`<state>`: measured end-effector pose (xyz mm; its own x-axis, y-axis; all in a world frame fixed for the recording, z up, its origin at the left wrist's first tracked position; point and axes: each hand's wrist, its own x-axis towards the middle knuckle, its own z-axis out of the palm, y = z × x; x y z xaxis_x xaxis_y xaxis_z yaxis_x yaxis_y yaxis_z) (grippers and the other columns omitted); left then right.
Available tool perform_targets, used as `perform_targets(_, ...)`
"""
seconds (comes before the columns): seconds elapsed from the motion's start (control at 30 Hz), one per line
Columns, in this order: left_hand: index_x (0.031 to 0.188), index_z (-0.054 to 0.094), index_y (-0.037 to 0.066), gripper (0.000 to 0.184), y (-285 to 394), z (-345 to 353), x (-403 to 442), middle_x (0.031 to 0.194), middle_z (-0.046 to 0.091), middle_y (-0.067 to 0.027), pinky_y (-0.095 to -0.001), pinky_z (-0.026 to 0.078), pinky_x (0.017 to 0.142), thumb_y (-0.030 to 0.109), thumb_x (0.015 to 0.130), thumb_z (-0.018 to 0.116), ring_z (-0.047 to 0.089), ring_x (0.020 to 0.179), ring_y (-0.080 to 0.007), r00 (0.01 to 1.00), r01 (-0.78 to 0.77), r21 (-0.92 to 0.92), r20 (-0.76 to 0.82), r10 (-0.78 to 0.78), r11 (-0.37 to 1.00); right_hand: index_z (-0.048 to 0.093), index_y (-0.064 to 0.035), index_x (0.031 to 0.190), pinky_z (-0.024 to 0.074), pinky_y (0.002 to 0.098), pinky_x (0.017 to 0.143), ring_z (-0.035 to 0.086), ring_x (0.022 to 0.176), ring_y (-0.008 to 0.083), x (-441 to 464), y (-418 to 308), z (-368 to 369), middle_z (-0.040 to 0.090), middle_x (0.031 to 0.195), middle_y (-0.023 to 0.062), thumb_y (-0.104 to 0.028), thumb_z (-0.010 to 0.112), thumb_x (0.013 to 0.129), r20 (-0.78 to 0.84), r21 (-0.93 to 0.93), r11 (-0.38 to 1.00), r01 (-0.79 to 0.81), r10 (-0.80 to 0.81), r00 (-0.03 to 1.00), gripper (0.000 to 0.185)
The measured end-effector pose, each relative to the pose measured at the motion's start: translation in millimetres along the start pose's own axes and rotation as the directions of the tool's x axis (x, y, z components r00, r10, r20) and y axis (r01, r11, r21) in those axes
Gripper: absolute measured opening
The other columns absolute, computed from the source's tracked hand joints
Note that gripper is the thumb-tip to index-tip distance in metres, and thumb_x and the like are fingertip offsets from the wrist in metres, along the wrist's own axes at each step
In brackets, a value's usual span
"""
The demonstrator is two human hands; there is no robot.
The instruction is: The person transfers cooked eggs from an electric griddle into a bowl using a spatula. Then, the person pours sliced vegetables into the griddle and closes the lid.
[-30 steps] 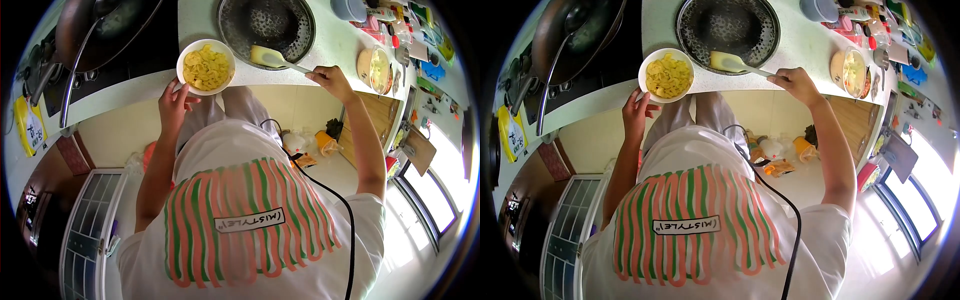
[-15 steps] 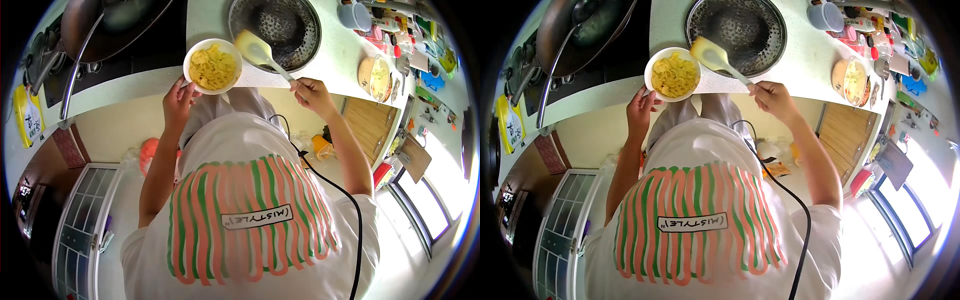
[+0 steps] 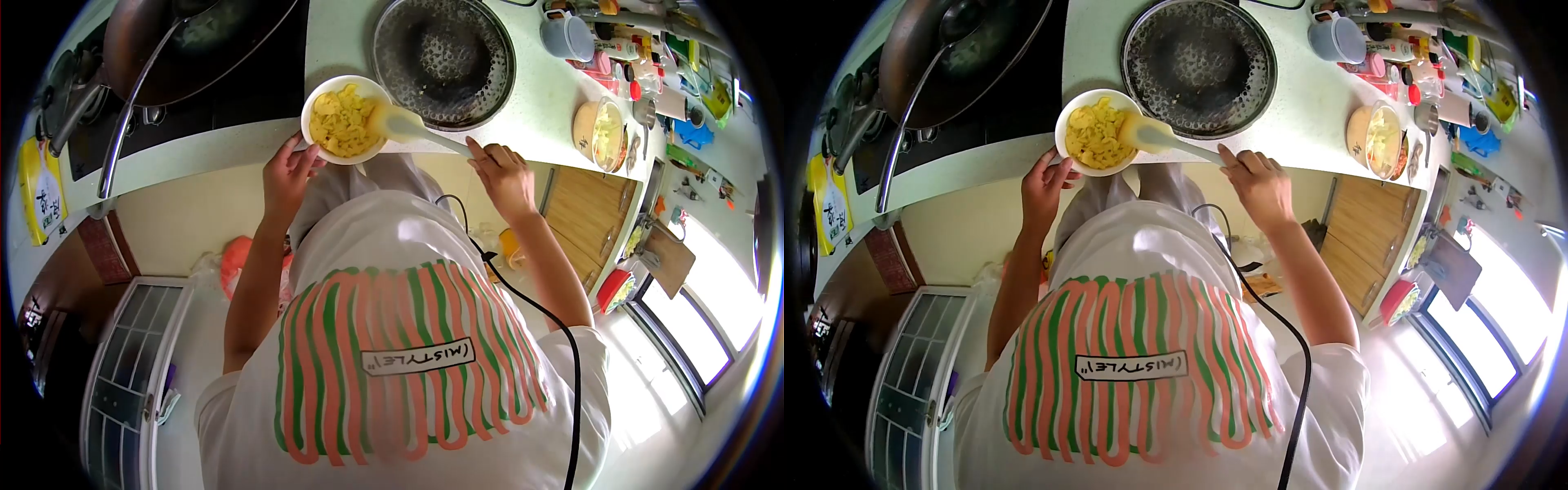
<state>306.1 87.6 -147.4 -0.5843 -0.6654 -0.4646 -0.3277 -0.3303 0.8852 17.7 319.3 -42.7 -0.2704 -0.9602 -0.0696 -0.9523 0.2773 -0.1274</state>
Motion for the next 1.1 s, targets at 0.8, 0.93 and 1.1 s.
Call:
perform_targets(0.8,0.141,0.055,0.002,0.046,-12,-1,2,0.098,0.075,-0.0081,-0.0238,0.055,0.065,0.025,0.102,0.063,0.073,0.078,-0.0132,1.0,0.001,-0.093,0.011,0.0,0.996,0.072,-0.0015,0.094,0.039,0.0294,0.053,0.043,0.055,0.0108,-6,85,31,0.051,0.059,0.0024,-0.034,0.057,0.105,0.575,0.479,0.554,-0.681,0.389,0.72,0.037)
perform_targets(0.93,0.141,0.052,0.0,0.048,-10,-7,2,0.102,0.073,-0.0106,-0.0248,0.055,0.061,0.027,0.102,0.062,0.074,0.074,-0.0164,0.994,0.101,-0.084,0.06,-0.096,0.991,0.071,-0.0026,0.088,0.0311,0.0256,0.048,0.038,0.049,0.0074,12,79,11,0.049,0.056,-0.0017,-0.036,0.058,0.104,0.733,0.549,0.301,-0.78,0.275,0.622,0.04)
perform_targets(1.1,0.141,0.051,0.001,0.049,-22,-4,5,0.104,0.072,-0.0099,-0.0242,0.056,0.065,0.028,0.103,0.062,0.073,0.077,-0.0163,0.997,0.048,-0.181,0.066,-0.036,0.982,0.071,-0.0015,0.092,0.0285,0.0232,0.047,0.037,0.047,0.0057,13,61,-5,0.049,0.058,-0.0011,-0.036,0.055,0.105,0.808,0.527,0.126,-0.84,0.233,0.542,0.04)
